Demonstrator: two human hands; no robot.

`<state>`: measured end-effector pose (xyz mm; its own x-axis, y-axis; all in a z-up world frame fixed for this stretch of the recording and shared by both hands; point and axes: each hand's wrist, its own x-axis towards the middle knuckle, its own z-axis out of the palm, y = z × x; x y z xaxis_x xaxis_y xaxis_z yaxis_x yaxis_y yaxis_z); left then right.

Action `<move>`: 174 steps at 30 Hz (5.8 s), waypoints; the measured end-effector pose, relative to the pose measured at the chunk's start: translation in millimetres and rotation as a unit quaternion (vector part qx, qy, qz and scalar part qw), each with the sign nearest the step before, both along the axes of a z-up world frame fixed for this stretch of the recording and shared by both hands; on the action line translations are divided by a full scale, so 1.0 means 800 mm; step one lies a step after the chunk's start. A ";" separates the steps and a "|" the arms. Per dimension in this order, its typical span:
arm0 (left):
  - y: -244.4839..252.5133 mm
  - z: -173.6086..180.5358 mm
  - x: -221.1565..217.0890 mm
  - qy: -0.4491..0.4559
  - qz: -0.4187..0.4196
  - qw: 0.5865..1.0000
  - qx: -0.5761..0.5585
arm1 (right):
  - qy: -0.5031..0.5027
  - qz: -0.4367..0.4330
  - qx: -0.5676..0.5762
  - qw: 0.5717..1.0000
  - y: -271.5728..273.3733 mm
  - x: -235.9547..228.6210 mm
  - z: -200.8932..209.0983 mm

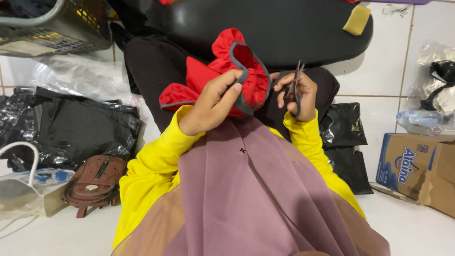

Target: The person packs a red cover into a black plastic bag and then uses scissors to trim excess elastic material from another red cover.

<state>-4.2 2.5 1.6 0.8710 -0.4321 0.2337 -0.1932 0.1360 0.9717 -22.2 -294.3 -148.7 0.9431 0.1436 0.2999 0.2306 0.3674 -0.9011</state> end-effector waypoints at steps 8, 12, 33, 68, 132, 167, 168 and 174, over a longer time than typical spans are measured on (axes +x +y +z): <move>0.004 0.015 -0.002 -0.005 -0.016 1.000 -0.016 | -0.094 -0.049 -0.102 0.989 0.068 -0.004 0.114; 0.005 0.021 -0.011 0.041 -0.050 0.996 -0.060 | -0.083 -0.084 -0.134 0.984 0.089 -0.017 0.147; 0.031 0.082 0.023 -0.075 -0.084 0.993 -0.022 | -0.134 -0.068 -0.193 0.970 0.061 -0.004 0.172; 0.108 0.121 0.156 -0.066 -0.282 0.953 -0.094 | 0.057 -0.184 -0.464 0.864 0.178 -0.022 0.379; -0.018 0.055 -0.002 0.180 0.029 0.966 -0.184 | -0.171 -0.136 -0.208 0.953 0.125 -0.035 0.208; -0.052 0.034 -0.048 0.172 0.059 0.946 -0.269 | -0.283 -0.378 -0.431 0.769 0.131 -0.047 0.201; -0.052 0.030 -0.049 0.169 0.059 0.948 -0.263 | -0.280 -0.384 -0.430 0.768 0.132 -0.047 0.200; -0.052 0.055 -0.048 0.153 0.063 0.952 -0.257 | -0.281 -0.391 -0.418 0.770 0.129 -0.048 0.192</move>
<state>-42.6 -38.8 45.2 0.9696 -0.2166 0.1135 0.0414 0.6028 0.7968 -60.2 -191.0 4.7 0.5939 -0.0388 0.8036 0.5263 -0.7368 -0.4245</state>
